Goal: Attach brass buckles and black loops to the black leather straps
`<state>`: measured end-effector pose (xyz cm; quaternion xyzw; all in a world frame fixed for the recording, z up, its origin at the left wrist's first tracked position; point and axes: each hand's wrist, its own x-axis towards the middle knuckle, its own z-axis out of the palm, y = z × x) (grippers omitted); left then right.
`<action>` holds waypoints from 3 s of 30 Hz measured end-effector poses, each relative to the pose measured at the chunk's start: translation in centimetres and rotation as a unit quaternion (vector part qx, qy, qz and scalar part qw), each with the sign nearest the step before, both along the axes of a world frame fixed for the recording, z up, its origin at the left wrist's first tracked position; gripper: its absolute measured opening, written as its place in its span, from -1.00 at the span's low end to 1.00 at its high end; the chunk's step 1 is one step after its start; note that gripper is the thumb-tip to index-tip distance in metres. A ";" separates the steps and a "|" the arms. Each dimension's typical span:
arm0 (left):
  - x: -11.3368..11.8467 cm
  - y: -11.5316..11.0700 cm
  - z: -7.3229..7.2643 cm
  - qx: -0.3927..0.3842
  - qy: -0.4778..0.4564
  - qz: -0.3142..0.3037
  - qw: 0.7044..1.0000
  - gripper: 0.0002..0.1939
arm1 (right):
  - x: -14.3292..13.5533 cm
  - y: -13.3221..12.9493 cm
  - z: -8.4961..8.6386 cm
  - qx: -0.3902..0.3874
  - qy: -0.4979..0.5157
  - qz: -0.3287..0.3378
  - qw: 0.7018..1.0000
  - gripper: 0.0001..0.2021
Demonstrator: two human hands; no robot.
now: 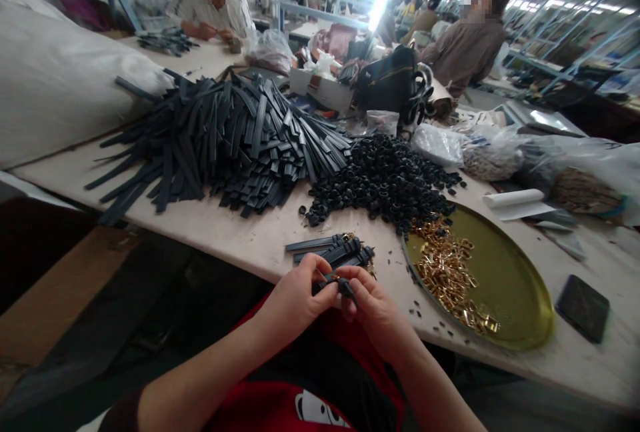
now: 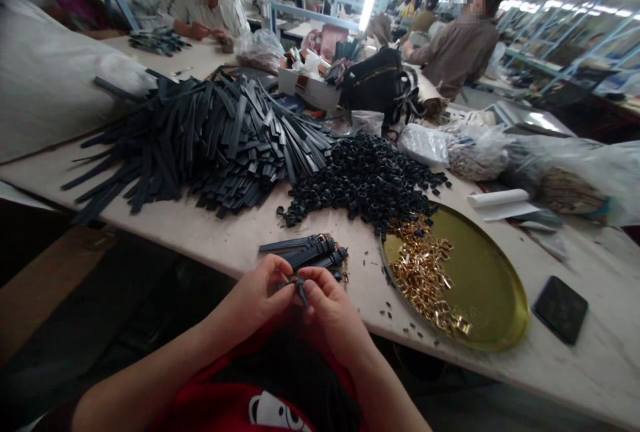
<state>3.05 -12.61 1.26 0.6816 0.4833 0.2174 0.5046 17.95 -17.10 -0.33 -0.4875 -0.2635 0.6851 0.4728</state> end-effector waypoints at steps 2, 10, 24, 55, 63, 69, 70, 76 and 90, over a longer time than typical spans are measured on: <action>0.1 0.4 0.1 0.005 0.039 -0.004 0.999 -0.74 | 0.1 0.3 -0.4 -0.024 0.034 0.035 0.998 -0.64; 0.9 1.8 -0.2 -0.017 0.057 -0.040 0.997 -0.75 | 0.8 1.1 -1.1 -0.046 0.101 0.057 0.992 -0.65; 0.5 0.1 0.0 -0.278 -0.156 -0.039 0.947 -0.77 | 1.4 -0.4 -0.7 0.148 -0.336 -0.020 0.930 -0.84; -1.6 -4.0 2.2 -0.203 0.037 -0.310 0.928 -0.78 | -0.4 -7.7 -0.7 0.233 -0.321 0.107 0.912 -0.78; -1.3 -2.3 2.5 -0.122 0.093 -0.326 0.933 -0.71 | 0.2 -6.5 -1.1 0.273 -0.391 0.113 0.872 -0.76; -0.2 -0.6 2.9 -0.095 0.088 -0.328 0.936 -0.71 | 0.8 -4.5 -0.9 0.266 -0.418 0.084 0.864 -0.73; -0.2 -0.1 3.2 -0.089 0.088 -0.324 0.938 -0.72 | 0.9 -3.9 -0.7 0.266 -0.429 0.077 0.860 -0.72; -0.3 1.3 3.2 -0.064 0.129 -0.289 0.947 -0.71 | 1.5 -1.3 -0.3 0.375 -0.555 0.130 0.731 -0.68; 0.8 2.3 2.6 -0.081 0.101 -0.272 0.954 -0.74 | 2.2 1.3 0.0 0.321 -0.503 0.163 0.786 -0.69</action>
